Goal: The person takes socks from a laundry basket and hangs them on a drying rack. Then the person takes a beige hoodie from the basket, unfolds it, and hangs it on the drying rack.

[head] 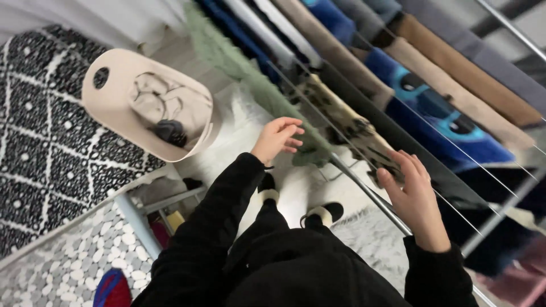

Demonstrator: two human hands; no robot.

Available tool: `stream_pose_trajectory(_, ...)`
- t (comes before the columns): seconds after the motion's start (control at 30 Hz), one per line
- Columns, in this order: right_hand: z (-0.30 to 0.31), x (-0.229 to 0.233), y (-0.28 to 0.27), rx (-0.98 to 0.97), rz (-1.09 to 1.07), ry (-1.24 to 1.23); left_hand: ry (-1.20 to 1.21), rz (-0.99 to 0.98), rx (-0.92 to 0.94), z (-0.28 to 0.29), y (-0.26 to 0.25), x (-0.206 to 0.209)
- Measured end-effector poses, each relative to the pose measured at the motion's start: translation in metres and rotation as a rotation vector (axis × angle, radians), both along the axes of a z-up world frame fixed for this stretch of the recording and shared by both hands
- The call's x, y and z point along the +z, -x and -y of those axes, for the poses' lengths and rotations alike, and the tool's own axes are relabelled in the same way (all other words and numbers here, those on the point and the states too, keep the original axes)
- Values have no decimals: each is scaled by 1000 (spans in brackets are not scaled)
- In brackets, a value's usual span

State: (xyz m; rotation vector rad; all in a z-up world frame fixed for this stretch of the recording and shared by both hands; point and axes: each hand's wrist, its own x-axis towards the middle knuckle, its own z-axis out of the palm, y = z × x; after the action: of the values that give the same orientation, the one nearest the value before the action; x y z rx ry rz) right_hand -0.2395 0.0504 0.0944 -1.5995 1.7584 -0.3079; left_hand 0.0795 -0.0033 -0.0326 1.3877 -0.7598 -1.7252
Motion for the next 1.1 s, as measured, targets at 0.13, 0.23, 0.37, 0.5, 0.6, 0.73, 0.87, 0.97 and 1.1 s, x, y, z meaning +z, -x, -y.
stream_pose_trajectory(0.13, 23, 4, -62, 71, 13, -22, -67, 59, 121, -4, -73, -7)
stream_pose_trajectory(0.23, 40, -8, -102, 179, -14, 8, -119, 80, 227, -6, -127, -24)
stream_pose_trajectory(0.37, 57, -22, -163, 252, 0, -3, -189, 133, 357, -8, -201, -77)
stream_pose_trajectory(0.5, 72, -50, -214, 383, 58, -11, -356, 180, 488, -7, -261, -82)
stream_pose_trajectory(0.6, 71, -89, -240, 433, 97, 19, -378, 259, 556, -18, -313, -154)
stream_pose_trajectory(0.73, 66, -129, -268, 492, 66, 2, -472, 455, 429, -23, -370, -185)
stream_pose_trajectory(0.87, 62, -165, -291, 462, -15, -224, -491, 677, 239, -28, -417, -257)
stream_pose_trajectory(0.97, 72, -156, -332, 403, -114, -473, -539, 727, 158, -32, -442, -310)
stream_pose_trajectory(1.1, 64, -219, -318, 466, -106, -617, -603, 760, 133, -35, -464, -360)
